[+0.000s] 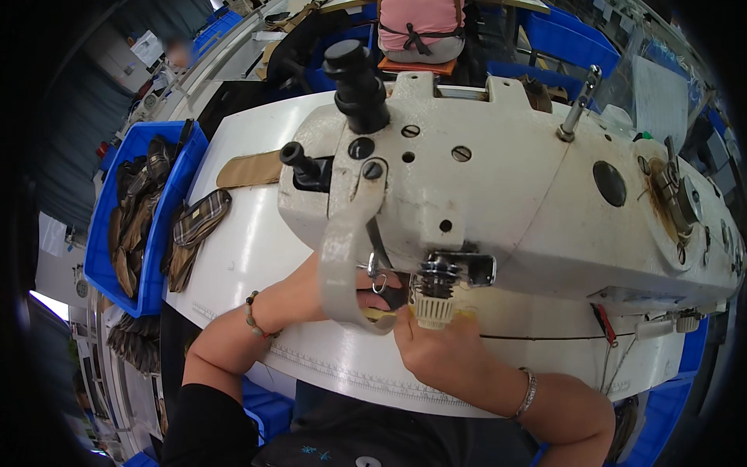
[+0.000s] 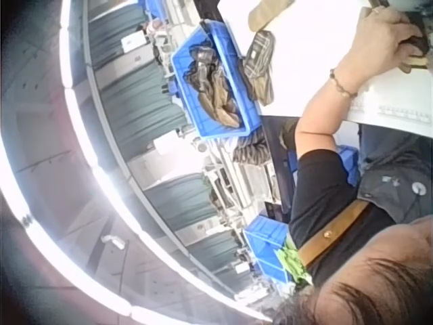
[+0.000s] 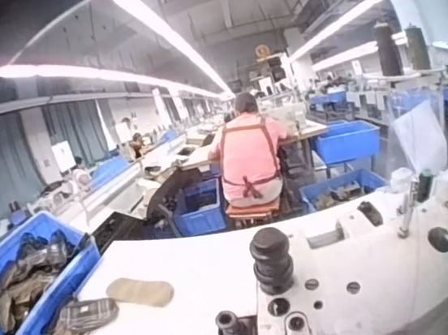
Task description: Using a sewing machine to stitch together components of a leather bag.
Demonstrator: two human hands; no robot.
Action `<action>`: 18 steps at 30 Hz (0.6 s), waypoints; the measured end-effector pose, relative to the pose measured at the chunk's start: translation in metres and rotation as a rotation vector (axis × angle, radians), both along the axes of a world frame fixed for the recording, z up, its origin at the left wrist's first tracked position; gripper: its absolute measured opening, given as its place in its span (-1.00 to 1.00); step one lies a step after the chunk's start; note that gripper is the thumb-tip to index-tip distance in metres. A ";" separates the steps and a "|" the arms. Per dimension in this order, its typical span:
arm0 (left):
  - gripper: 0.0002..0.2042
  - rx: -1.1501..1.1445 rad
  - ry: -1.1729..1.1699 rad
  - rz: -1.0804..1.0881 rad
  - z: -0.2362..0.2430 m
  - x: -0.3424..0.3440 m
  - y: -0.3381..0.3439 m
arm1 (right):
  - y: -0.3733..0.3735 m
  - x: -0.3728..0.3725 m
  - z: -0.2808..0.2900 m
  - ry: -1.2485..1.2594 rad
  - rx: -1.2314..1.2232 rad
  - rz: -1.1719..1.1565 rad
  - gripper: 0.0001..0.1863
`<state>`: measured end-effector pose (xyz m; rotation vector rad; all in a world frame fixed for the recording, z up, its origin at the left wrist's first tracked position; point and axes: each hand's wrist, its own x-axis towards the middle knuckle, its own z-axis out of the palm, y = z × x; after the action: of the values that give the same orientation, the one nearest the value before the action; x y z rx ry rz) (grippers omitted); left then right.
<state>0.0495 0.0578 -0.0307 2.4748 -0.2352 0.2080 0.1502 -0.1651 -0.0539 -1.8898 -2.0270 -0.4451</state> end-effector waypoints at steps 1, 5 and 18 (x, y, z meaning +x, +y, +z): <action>-0.72 0.001 -0.011 -0.017 -0.001 0.000 0.000 | 0.000 -0.002 0.001 0.024 -0.006 0.002 -0.69; -0.73 0.072 -0.019 -0.016 -0.003 -0.001 -0.003 | -0.001 -0.004 -0.002 0.072 -0.039 -0.013 -0.70; -0.81 -0.093 0.003 0.034 -0.015 0.003 -0.003 | 0.004 0.003 -0.004 0.025 -0.072 -0.027 -0.74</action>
<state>0.0521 0.0553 -0.0456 2.3876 -0.1777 0.2248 0.1530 -0.1612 -0.0581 -1.9573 -2.0293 -0.3584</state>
